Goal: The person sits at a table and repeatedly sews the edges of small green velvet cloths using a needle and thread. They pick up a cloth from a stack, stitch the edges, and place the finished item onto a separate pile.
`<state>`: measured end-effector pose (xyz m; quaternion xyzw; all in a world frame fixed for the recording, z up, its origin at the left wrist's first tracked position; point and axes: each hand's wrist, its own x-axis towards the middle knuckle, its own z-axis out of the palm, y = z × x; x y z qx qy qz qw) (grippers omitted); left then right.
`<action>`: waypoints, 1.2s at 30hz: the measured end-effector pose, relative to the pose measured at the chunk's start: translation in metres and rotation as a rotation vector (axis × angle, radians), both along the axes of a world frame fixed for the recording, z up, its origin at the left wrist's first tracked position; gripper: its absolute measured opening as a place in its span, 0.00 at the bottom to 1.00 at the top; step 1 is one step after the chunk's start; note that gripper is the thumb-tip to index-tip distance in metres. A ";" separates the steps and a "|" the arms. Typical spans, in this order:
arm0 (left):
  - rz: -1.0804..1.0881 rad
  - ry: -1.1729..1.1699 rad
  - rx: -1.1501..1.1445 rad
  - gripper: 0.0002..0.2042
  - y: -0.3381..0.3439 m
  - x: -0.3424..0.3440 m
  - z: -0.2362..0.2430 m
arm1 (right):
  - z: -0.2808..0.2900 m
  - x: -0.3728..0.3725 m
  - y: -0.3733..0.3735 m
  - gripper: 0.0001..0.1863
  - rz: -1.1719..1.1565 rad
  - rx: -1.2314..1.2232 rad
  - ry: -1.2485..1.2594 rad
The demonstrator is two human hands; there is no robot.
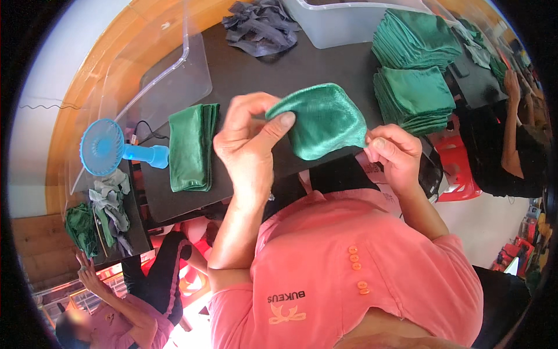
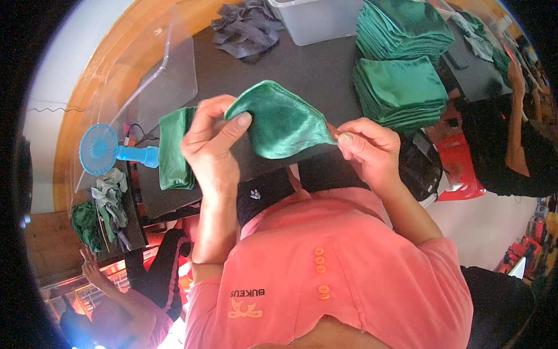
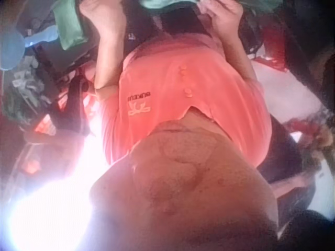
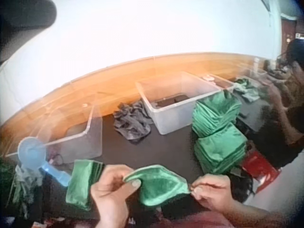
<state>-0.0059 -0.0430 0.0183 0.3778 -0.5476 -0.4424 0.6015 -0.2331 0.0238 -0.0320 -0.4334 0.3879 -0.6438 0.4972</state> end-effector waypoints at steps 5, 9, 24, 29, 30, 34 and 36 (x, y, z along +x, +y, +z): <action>0.059 -0.360 -0.220 0.19 0.016 -0.002 0.048 | 0.003 -0.003 0.001 0.06 -0.040 -0.100 0.317; -0.180 -0.177 -0.232 0.13 0.007 -0.008 0.035 | 0.010 0.001 0.004 0.07 -0.059 -0.158 0.462; -0.196 0.336 -0.208 0.10 0.011 -0.032 0.007 | -0.001 0.009 0.009 0.05 -0.142 -0.240 0.341; -0.172 0.334 -0.120 0.09 0.015 -0.035 0.009 | -0.001 0.010 -0.001 0.07 -0.276 -0.445 0.579; -0.166 0.329 -0.133 0.09 0.015 -0.036 0.008 | -0.002 0.011 -0.001 0.07 -0.298 -0.456 0.594; -0.114 0.248 -0.151 0.09 0.014 -0.037 0.004 | -0.005 0.012 0.000 0.08 -0.414 -0.507 0.734; -0.102 0.242 -0.127 0.11 0.015 -0.036 0.004 | -0.004 0.010 0.000 0.08 -0.459 -0.533 0.823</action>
